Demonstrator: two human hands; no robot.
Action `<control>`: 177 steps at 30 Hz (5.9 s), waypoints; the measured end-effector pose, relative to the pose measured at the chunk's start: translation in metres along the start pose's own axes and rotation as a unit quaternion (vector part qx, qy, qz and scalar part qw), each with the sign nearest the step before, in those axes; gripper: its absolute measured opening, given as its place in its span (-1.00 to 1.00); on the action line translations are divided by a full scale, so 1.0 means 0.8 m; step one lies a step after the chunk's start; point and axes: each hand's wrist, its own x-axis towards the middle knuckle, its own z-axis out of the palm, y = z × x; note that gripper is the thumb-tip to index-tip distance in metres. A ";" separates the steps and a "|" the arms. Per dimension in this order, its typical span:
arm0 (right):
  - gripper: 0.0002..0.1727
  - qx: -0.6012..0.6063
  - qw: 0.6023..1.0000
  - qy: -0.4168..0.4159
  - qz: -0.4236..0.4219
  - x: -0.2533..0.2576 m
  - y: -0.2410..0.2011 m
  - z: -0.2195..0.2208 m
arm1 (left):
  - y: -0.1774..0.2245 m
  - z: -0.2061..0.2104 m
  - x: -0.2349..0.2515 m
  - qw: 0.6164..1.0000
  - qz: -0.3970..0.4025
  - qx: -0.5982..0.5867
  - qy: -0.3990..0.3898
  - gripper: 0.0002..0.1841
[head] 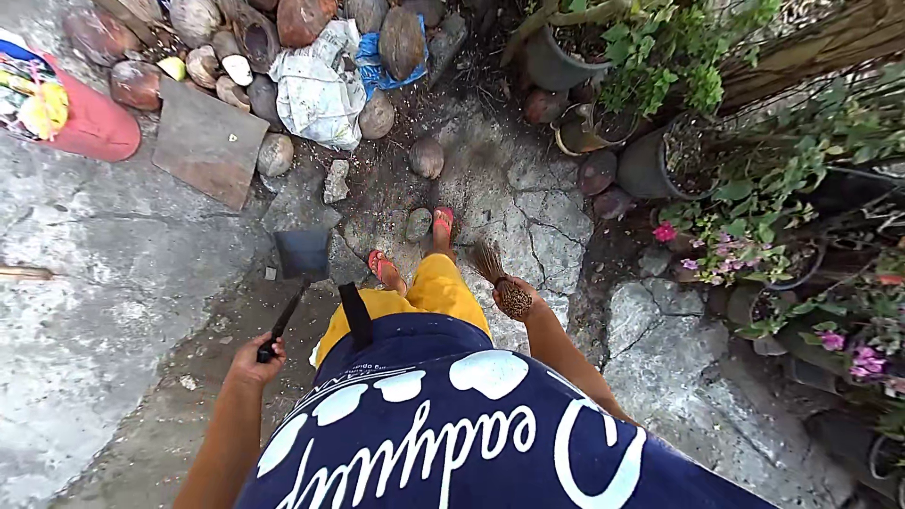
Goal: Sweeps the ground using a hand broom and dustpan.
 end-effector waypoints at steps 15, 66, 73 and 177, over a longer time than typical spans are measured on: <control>-0.58 -0.053 0.999 -0.001 0.005 0.010 0.012 0.049 | -0.048 -0.049 0.000 0.998 -0.012 -0.062 -0.029 -0.80; -0.73 0.139 0.979 -0.144 0.049 0.071 -0.007 0.142 | -0.157 0.039 -0.179 0.998 0.029 -0.042 0.021 -0.62; -0.74 0.107 0.963 -0.201 0.145 -0.039 0.004 0.183 | -0.168 0.055 -0.172 0.997 0.017 -0.055 0.057 -0.64; -0.75 0.317 0.933 -0.156 0.065 0.108 -0.243 0.288 | 0.041 0.219 -0.215 0.994 0.095 -0.044 0.044 -0.66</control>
